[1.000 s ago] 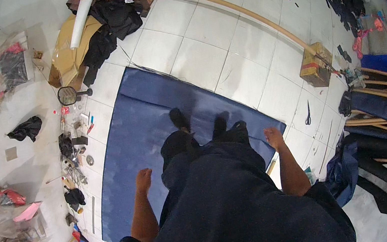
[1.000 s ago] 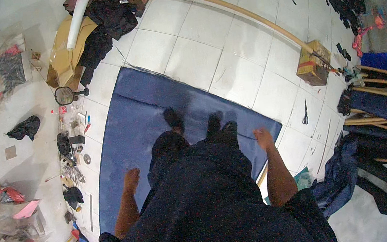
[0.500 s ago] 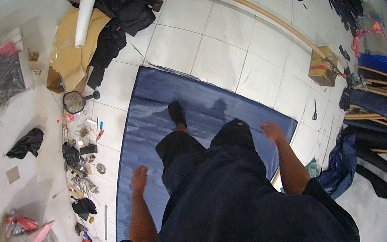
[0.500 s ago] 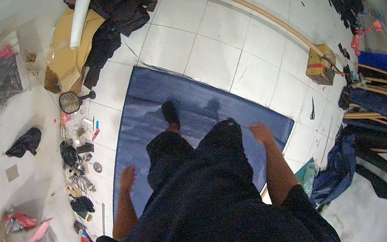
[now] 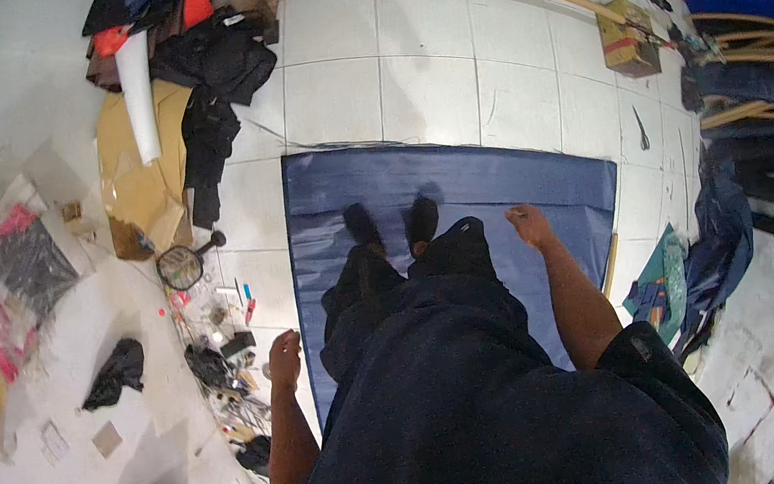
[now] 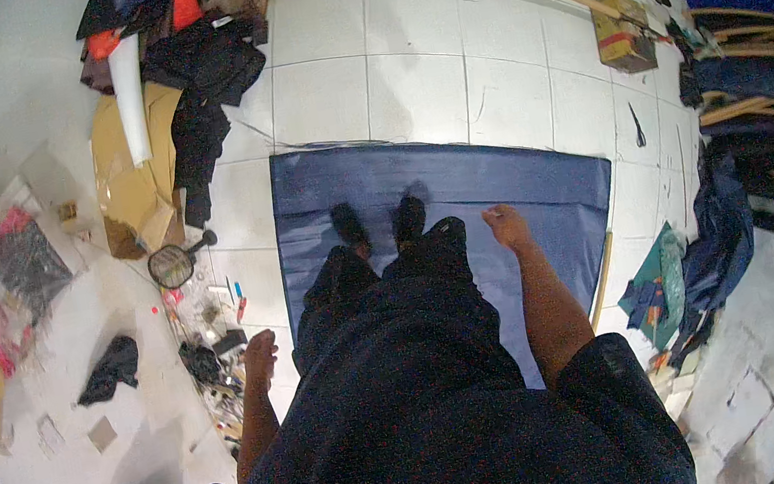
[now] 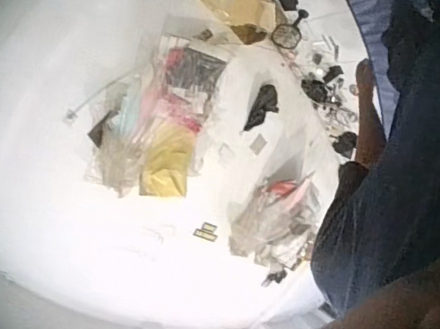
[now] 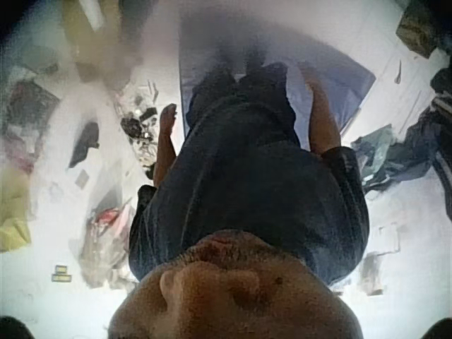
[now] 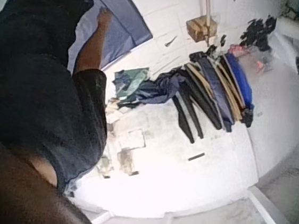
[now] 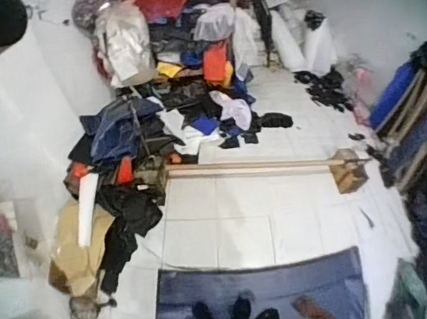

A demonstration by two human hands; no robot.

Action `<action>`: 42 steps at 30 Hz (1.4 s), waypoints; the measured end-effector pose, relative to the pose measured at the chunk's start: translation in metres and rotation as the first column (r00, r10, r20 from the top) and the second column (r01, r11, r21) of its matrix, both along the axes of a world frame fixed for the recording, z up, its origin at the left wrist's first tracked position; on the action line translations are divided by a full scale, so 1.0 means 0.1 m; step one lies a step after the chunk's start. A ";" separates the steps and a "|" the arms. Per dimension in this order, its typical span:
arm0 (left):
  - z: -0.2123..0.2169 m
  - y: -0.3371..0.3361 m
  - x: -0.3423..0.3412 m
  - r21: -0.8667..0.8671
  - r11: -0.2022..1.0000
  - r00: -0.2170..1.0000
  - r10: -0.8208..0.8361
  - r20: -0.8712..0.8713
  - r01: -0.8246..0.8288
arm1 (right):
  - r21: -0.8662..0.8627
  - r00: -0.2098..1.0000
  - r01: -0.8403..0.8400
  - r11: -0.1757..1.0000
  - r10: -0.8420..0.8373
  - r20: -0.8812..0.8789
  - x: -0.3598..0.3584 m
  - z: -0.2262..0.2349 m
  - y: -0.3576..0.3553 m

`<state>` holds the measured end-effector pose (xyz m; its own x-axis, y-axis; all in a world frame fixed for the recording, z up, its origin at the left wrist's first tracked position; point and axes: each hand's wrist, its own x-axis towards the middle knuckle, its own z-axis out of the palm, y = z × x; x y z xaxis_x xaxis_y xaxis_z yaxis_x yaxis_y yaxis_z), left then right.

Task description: The person unfolds a large piece of blue fabric on a tiled floor, uses a heavy circular weight to hold it in place, and then uses a small piece of white chalk to mark lines along one edge of the textile.

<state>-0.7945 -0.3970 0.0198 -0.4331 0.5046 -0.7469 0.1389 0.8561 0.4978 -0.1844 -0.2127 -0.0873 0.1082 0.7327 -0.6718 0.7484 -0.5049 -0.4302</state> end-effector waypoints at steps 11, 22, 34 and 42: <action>-0.38 0.52 -1.71 0.020 1.000 0.972 0.004 0.236 -0.009 | -0.046 0.943 0.071 0.996 -0.052 0.328 0.15 -0.30 -1.74; -1.04 1.70 -3.45 -0.278 0.922 0.931 -0.176 0.320 0.270 | -0.028 0.881 0.461 0.887 -0.461 -0.108 -2.76 0.80 -1.19; -0.48 3.52 -1.55 0.084 0.717 0.689 -0.691 0.217 0.692 | -0.145 0.500 0.858 0.493 -0.866 0.014 -2.98 0.35 -3.09; -0.77 3.89 -0.24 -0.120 0.750 0.573 -0.382 0.725 0.651 | 0.006 0.605 0.796 0.605 -0.796 -0.009 -3.06 -0.55 -4.13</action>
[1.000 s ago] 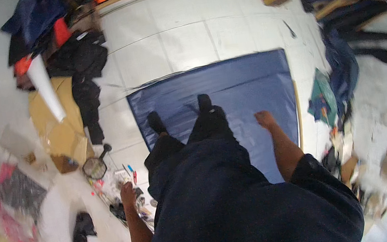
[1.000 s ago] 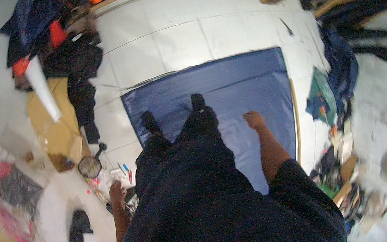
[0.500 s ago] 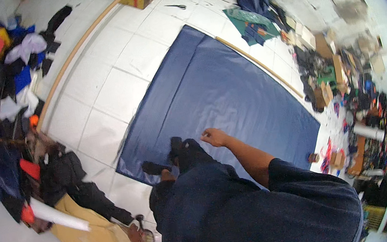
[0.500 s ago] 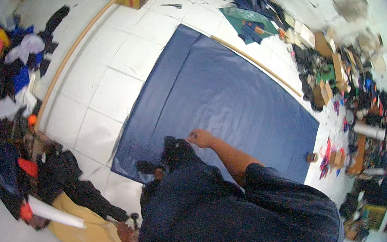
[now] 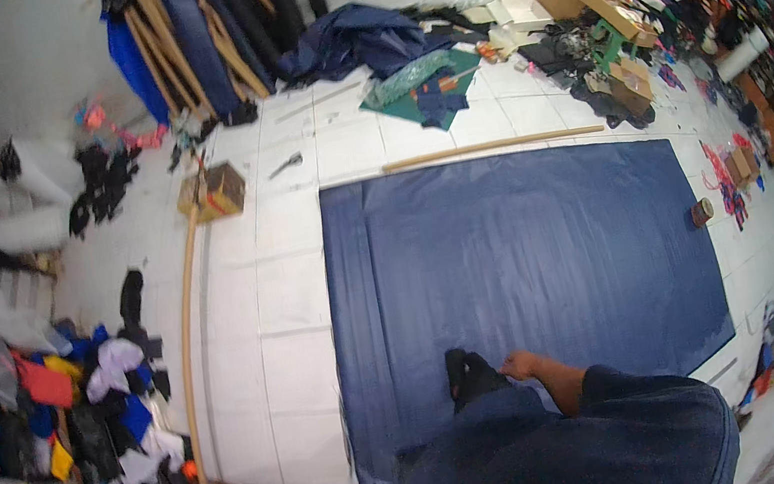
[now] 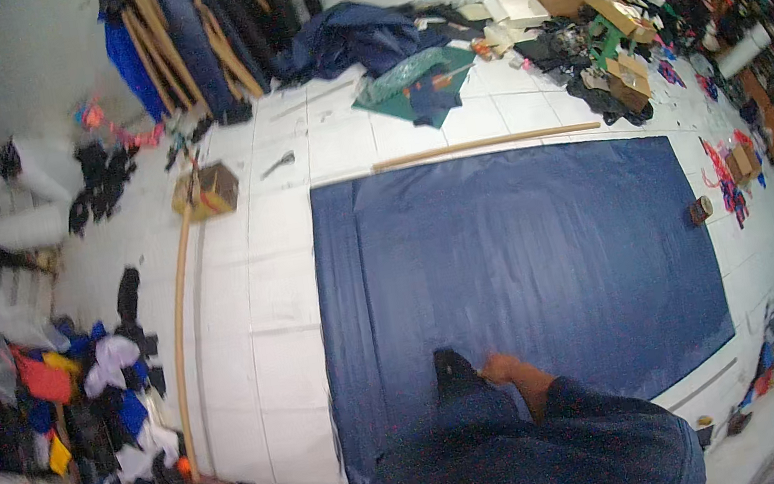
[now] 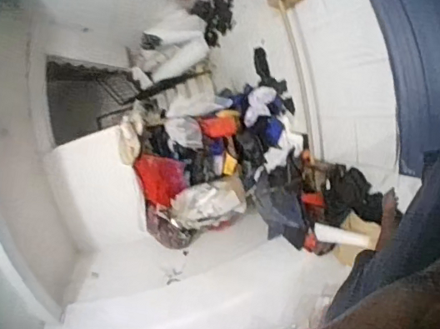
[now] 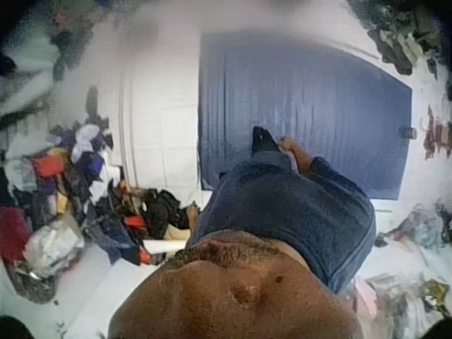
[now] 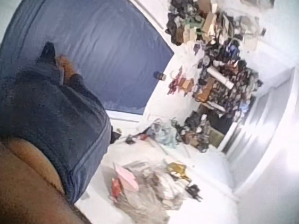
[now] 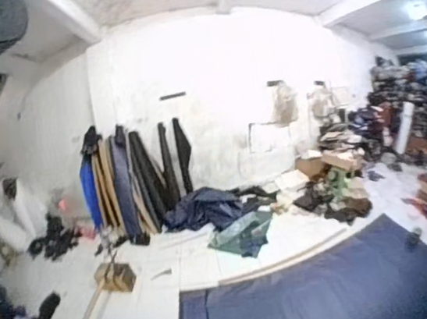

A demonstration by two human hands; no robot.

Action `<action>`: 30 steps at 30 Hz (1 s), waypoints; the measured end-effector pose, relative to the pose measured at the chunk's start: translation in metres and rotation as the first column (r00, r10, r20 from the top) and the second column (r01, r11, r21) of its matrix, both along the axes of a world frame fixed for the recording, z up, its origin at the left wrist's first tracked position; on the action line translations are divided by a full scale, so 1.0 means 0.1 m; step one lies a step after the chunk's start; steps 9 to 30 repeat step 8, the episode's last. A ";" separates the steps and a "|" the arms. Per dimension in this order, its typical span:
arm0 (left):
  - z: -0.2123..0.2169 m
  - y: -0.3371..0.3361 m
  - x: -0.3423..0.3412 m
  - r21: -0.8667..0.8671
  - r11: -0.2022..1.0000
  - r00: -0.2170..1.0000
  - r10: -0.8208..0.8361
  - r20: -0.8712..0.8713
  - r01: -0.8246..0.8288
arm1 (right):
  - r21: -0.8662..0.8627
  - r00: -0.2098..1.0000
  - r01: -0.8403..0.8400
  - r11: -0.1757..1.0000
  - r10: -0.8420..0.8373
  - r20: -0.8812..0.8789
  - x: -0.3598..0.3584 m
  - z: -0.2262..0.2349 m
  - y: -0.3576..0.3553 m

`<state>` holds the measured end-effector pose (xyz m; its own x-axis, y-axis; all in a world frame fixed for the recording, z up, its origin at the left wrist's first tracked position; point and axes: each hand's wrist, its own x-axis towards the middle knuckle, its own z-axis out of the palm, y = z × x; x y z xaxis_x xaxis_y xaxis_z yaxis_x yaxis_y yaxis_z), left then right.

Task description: The person unfolds a large piece of blue fabric on a tiled floor, uses a heavy circular weight to hold it in place, and then uses a small piece of white chalk to mark lines along one edge of the textile.

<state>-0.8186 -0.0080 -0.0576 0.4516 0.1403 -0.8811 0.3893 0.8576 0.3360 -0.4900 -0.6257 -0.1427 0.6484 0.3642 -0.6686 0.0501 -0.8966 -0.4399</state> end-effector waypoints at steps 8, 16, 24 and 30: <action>0.32 -1.07 2.31 0.494 0.432 0.642 -0.642 -0.420 0.755 | -0.193 0.888 0.418 0.888 -0.444 -0.119 1.13 0.51 -0.73; 0.32 -1.07 2.31 0.494 0.432 0.642 -0.642 -0.420 0.755 | -0.193 0.888 0.418 0.888 -0.444 -0.119 1.13 0.51 -0.73; 0.32 -1.07 2.31 0.494 0.432 0.642 -0.642 -0.420 0.755 | -0.193 0.888 0.418 0.888 -0.444 -0.119 1.13 0.51 -0.73; 0.32 -1.07 2.31 0.494 0.432 0.642 -0.642 -0.420 0.755 | -0.193 0.888 0.418 0.888 -0.444 -0.119 1.13 0.51 -0.73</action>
